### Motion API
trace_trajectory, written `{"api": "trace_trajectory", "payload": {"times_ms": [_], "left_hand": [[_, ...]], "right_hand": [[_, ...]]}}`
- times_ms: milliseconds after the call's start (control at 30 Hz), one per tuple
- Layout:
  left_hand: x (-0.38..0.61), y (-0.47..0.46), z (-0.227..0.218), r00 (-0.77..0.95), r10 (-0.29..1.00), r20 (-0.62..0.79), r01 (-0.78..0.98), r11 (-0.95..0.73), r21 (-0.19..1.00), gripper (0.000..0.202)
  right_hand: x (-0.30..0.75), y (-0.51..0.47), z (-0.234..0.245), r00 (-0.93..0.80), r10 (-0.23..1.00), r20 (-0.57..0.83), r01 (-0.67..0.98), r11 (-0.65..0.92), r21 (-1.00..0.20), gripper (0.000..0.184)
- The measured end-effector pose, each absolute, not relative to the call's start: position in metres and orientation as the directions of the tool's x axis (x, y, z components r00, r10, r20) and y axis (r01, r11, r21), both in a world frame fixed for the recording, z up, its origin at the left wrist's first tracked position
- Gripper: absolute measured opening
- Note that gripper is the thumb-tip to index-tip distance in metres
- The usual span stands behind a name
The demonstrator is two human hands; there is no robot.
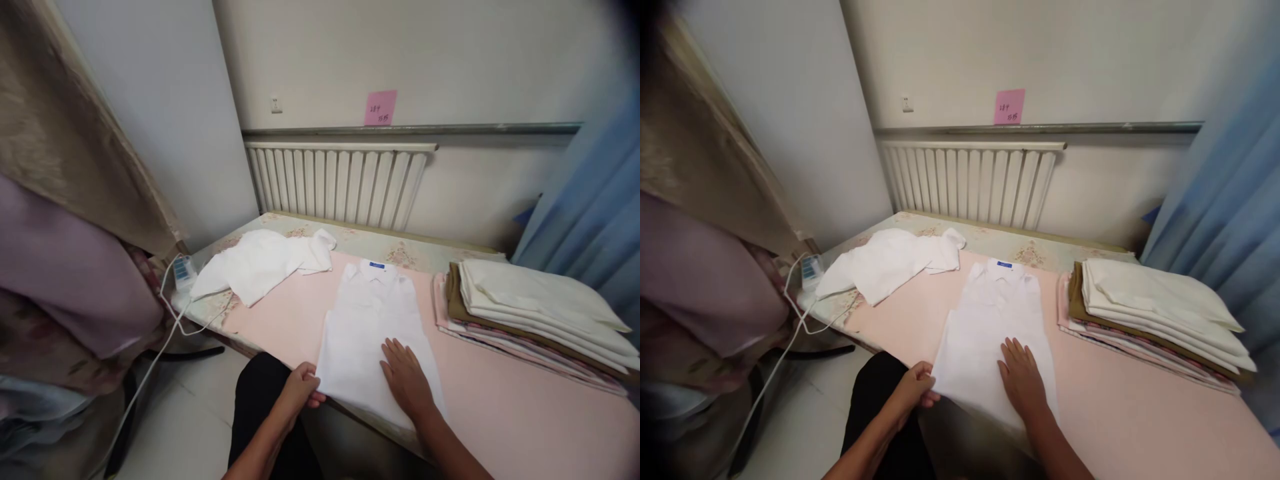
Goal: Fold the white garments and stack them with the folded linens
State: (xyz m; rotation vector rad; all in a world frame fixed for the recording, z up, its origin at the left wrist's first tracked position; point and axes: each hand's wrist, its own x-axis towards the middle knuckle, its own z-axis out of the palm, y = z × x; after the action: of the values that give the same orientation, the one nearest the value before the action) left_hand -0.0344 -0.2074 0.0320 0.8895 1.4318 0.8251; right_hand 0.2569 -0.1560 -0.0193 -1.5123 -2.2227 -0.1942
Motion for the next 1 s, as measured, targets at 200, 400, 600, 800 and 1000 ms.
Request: {"api": "trace_trajectory", "payload": {"times_ms": [200, 400, 600, 800, 1000], "left_hand": [[-0.041, -0.209, 0.034, 0.105, 0.919, -0.381, -0.018, 0.385, 0.923, 0.058], [-0.040, -0.207, 0.032, 0.174, 0.926, -0.334, 0.145, 0.312, 0.939, 0.047], [-0.042, -0.209, 0.030, 0.245, 0.915, -0.319, 0.119, 0.299, 0.947, 0.055], [-0.041, -0.208, 0.020, 0.192, 0.922, -0.336, 0.211, 0.295, 0.932, 0.016], [-0.042, -0.207, 0.010, 0.175, 0.925, -0.337, 0.180, 0.307, 0.935, 0.024]], "right_hand": [[0.256, -0.157, -0.016, -0.298, 0.852, 0.431, 0.917, 0.381, -0.118, 0.040], [0.256, -0.157, -0.016, -0.300, 0.844, 0.445, 0.911, 0.392, -0.130, 0.040], [0.256, -0.157, -0.016, -0.305, 0.844, 0.441, 0.911, 0.393, -0.123, 0.040], [0.256, -0.157, -0.016, -0.302, 0.851, 0.429, 0.916, 0.384, -0.118, 0.040], [0.256, -0.157, -0.015, -0.306, 0.854, 0.421, 0.917, 0.384, -0.111, 0.040]]}}
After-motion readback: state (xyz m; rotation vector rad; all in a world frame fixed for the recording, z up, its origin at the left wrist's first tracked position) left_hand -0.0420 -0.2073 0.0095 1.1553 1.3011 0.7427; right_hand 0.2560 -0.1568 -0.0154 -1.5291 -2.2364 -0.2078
